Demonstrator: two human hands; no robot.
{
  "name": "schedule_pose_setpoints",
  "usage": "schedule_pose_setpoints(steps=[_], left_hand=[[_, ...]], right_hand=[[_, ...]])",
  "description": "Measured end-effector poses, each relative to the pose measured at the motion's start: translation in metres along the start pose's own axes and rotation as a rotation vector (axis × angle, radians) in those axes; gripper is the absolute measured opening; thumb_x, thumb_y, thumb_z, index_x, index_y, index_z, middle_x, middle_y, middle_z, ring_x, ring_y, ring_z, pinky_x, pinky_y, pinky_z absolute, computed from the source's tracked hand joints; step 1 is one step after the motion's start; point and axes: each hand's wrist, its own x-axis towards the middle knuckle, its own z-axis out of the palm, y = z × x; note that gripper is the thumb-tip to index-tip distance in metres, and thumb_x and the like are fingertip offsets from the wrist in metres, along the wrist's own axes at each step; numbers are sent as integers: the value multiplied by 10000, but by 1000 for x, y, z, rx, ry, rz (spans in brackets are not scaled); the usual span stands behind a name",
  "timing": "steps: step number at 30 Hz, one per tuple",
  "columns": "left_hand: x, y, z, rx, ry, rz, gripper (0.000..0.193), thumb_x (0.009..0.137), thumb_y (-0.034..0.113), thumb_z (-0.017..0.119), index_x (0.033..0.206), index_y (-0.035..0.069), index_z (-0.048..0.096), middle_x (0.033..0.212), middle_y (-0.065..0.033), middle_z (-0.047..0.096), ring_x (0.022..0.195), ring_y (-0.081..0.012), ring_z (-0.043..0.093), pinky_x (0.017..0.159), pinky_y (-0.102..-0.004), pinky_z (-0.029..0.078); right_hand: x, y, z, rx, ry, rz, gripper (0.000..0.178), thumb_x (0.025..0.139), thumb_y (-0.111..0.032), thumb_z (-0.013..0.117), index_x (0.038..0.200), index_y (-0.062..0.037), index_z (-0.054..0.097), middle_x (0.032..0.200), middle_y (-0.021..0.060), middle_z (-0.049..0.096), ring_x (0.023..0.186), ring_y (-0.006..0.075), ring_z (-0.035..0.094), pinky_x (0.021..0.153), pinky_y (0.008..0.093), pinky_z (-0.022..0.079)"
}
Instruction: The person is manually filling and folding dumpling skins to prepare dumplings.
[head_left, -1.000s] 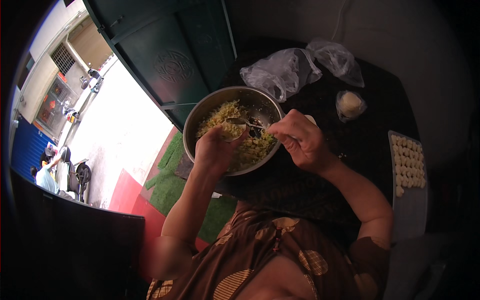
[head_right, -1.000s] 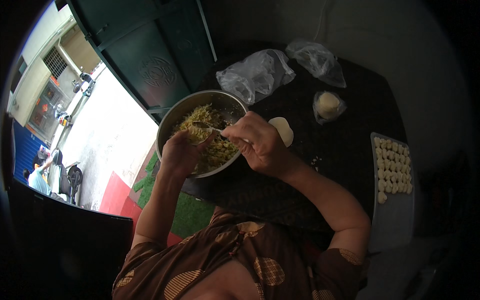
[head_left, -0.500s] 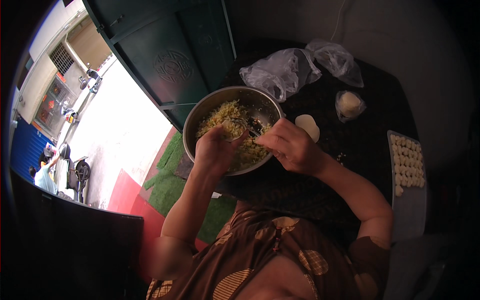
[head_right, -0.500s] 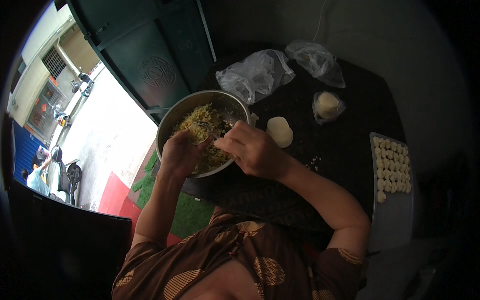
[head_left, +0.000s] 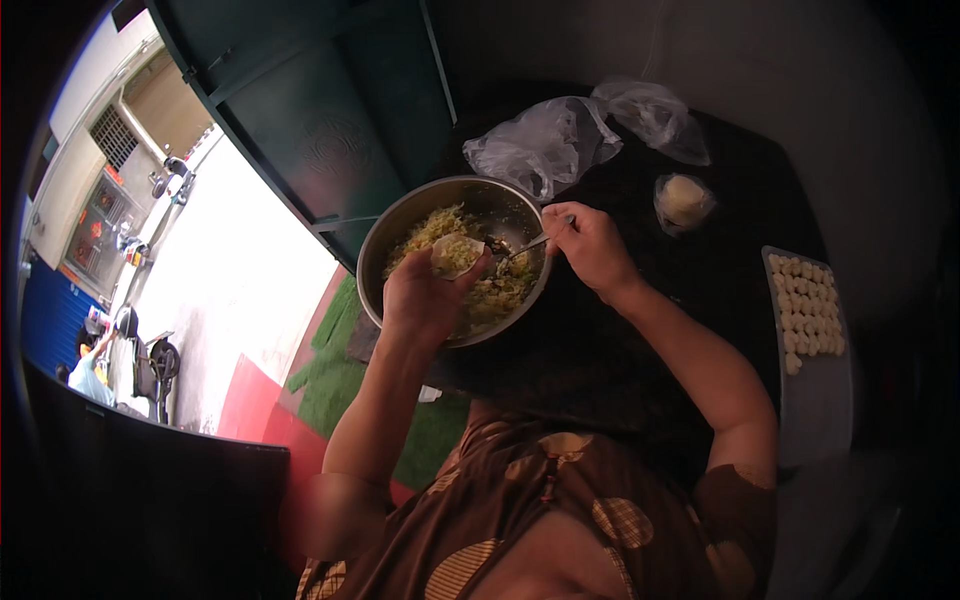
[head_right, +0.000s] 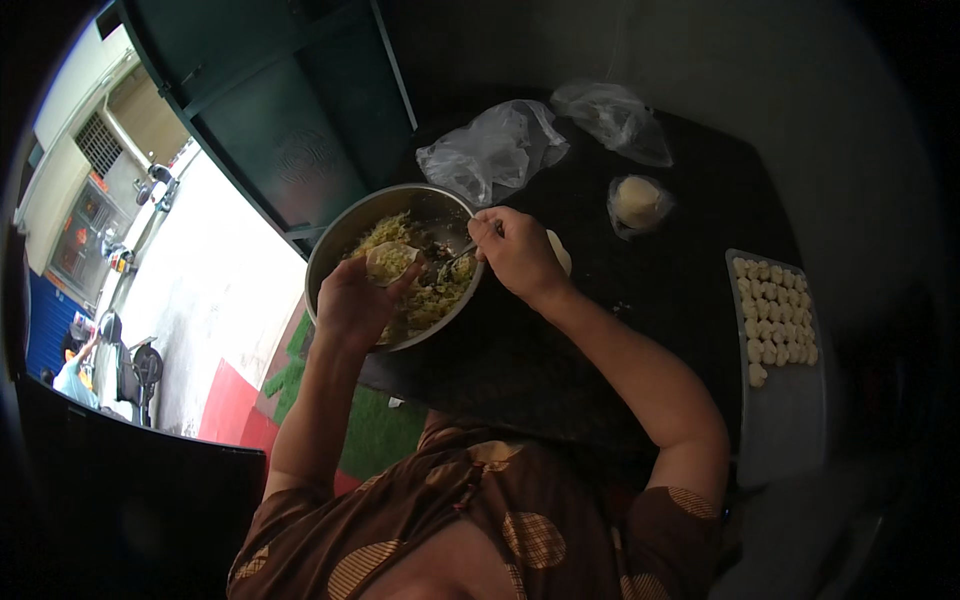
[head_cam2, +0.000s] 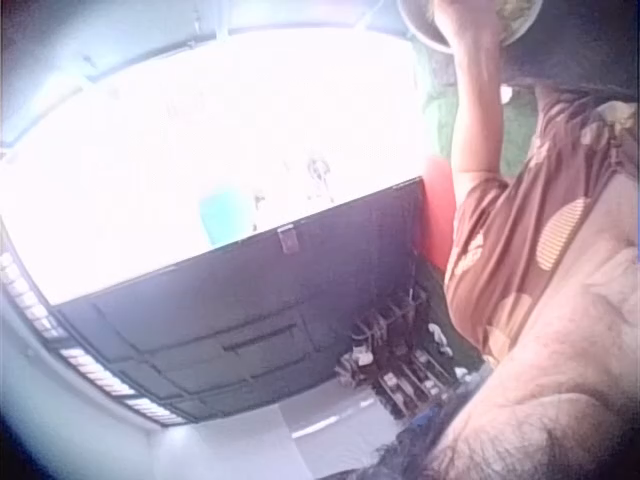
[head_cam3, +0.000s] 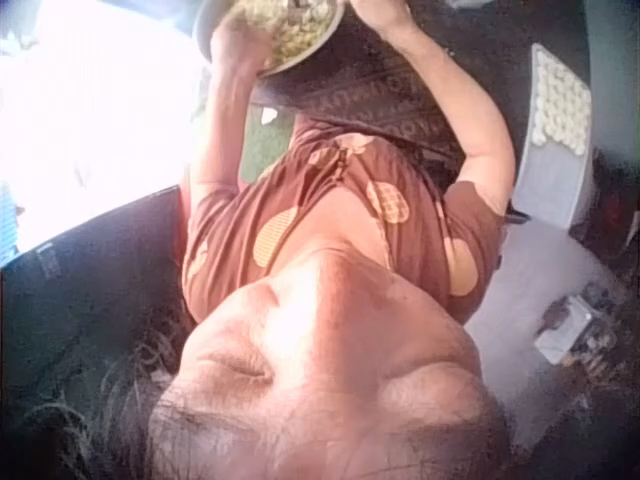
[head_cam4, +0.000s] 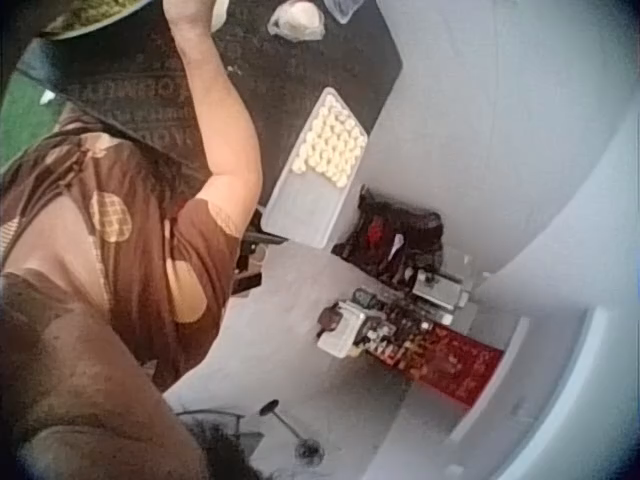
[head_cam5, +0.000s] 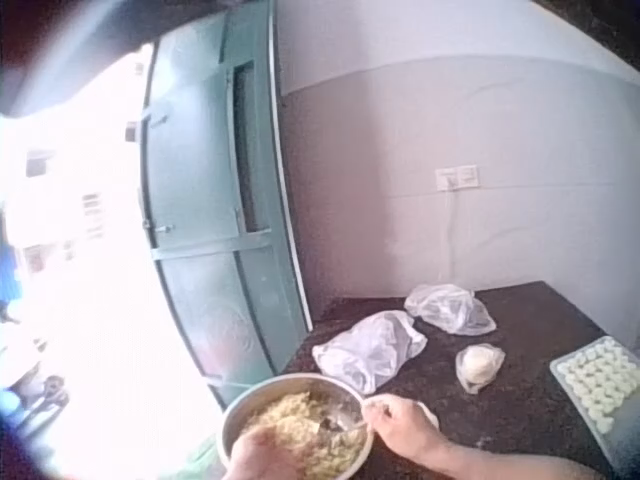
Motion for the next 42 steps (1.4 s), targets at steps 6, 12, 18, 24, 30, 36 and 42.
schedule_pose_setpoints(steps=[6, 12, 18, 24, 30, 36, 42], left_hand=[[-3, -13, 18, -93, -263, -107, 346, 852, 32, 435, 1180, -78, 448, 1220, -193, 527, 1163, -366, 511, 1079, -605, 318], [-21, -43, 61, 69, -446, -248, 512, 772, -1, 341, 1260, -150, 383, 1291, -260, 467, 1204, -388, 482, 1087, -511, 342], [-31, -85, 84, 90, -557, -388, 468, 793, 35, 410, 1231, -126, 448, 1221, -217, 547, 1165, -346, 535, 1045, -458, 404], [-17, -125, 84, 84, -481, -464, 386, 804, -48, 383, 1172, -121, 475, 1207, -217, 544, 1152, -344, 540, 1025, -482, 428], [6, -155, 68, 168, -402, -460, 368, 809, -69, 376, 1157, -129, 479, 1203, -224, 537, 1147, -344, 540, 1025, -495, 427], [20, -166, 59, 178, -445, -492, 364, 814, -70, 380, 1155, -113, 502, 1200, -201, 547, 1134, -323, 550, 1014, -477, 435], [23, -167, 49, 133, -442, -503, 378, 817, -51, 387, 1172, -107, 503, 1199, -197, 554, 1139, -303, 549, 1013, -452, 436]], right_hand=[[-21, -2, -32, 30, 135, 52, 339, 962, -310, 507, 960, 9, 622, 644, 9, 560, 601, 82, 539, 580, 242, 440], [-43, 0, -80, 9, 168, 43, 282, 976, -267, 467, 1003, -34, 623, 657, -15, 555, 533, 29, 412, 496, 186, 337], [-54, 1, -114, 1, 178, 37, 234, 954, -211, 498, 939, -32, 647, 671, -15, 570, 539, 23, 424, 491, 174, 338], [-58, 5, -138, -125, 145, -24, 153, 924, -157, 575, 916, -25, 652, 706, -14, 592, 604, 30, 491, 544, 181, 395], [-69, 1, -146, -203, 27, -4, 79, 879, -52, 616, 936, -15, 657, 768, 1, 617, 730, 65, 567, 672, 227, 474], [-73, 14, -139, -406, 34, -95, 129, 846, -14, 620, 966, -2, 666, 888, 60, 629, 812, 138, 621, 706, 246, 494], [-70, 34, -127, -511, 58, -191, 142, 830, -5, 623, 966, 7, 661, 897, 108, 634, 835, 234, 642, 721, 311, 515]])
